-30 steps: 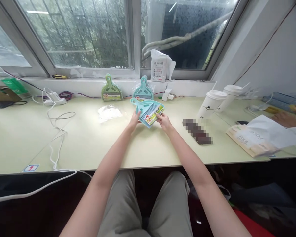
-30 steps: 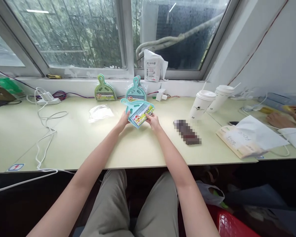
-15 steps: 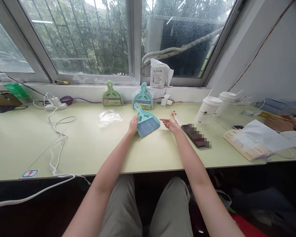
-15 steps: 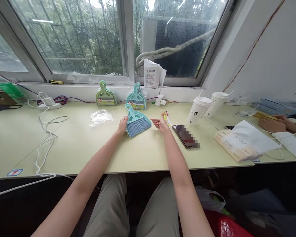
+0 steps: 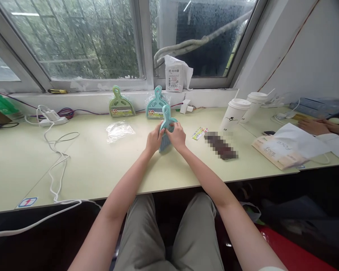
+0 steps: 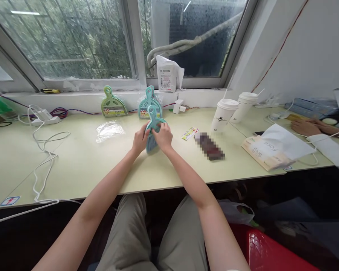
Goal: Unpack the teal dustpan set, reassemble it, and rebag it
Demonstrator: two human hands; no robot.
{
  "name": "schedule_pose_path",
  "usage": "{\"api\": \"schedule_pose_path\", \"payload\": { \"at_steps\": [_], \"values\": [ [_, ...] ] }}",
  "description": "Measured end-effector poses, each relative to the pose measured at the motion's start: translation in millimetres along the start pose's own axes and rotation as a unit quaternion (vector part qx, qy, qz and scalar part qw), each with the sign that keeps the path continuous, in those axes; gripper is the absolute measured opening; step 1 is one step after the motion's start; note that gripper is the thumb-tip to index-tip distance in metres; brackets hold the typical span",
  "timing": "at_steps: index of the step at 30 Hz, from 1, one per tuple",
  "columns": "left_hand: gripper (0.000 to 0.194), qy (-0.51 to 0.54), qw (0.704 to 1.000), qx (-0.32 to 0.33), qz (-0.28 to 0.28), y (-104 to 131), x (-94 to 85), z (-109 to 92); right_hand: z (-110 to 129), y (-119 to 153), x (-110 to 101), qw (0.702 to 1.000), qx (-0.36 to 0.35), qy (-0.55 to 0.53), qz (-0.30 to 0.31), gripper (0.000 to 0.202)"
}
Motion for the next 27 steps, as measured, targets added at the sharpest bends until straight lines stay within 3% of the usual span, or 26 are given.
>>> {"api": "schedule_pose_path", "payload": {
  "at_steps": [4, 7, 10, 12, 16, 18, 20, 24, 27],
  "values": [
    [0.049, -0.023, 1.000, -0.001, -0.013, -2, -2.2, 5, 0, -7, -6, 0.999, -0.040, 0.022, 0.007, 0.029],
    [0.042, -0.052, 0.996, -0.057, -0.047, -13, -11.0, 27, 3, -8, -17, 0.998, -0.051, 0.034, -0.007, 0.027],
    [0.038, -0.087, 0.975, -0.157, -0.131, -25, -38.3, 55, -1, -10, -32, 0.997, -0.065, 0.040, 0.034, 0.030],
    [0.034, -0.134, 0.956, -0.213, -0.150, -28, -60.8, 71, -12, -14, -38, 0.993, -0.054, 0.081, 0.070, 0.031],
    [0.027, -0.237, 0.929, -0.277, -0.063, -24, -85.7, 81, -50, -25, -33, 0.962, 0.033, 0.221, 0.154, 0.030],
    [0.027, -0.266, 0.923, -0.278, -0.033, -22, -84.8, 77, -66, -29, -25, 0.949, 0.062, 0.250, 0.180, 0.034],
    [0.028, -0.284, 0.922, -0.259, -0.045, -20, -80.4, 71, -76, -30, -18, 0.946, 0.075, 0.258, 0.181, 0.040],
    [0.028, -0.316, 0.921, -0.207, -0.095, -21, -75.9, 62, -80, -29, -12, 0.945, 0.073, 0.268, 0.174, 0.045],
    [0.022, -0.344, 0.914, -0.209, -0.060, -20, -76.4, 65, -81, -30, -13, 0.946, 0.080, 0.255, 0.183, 0.046]
  ]
}}
Point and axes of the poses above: each hand's wrist, its own y-axis away from the middle knuckle, its own x-axis out of the palm, z = x × y, the point moved 1 cm from there along -y, towards the middle knuckle, and after that the axes turned 10 degrees about y, right-handed, at the moved point
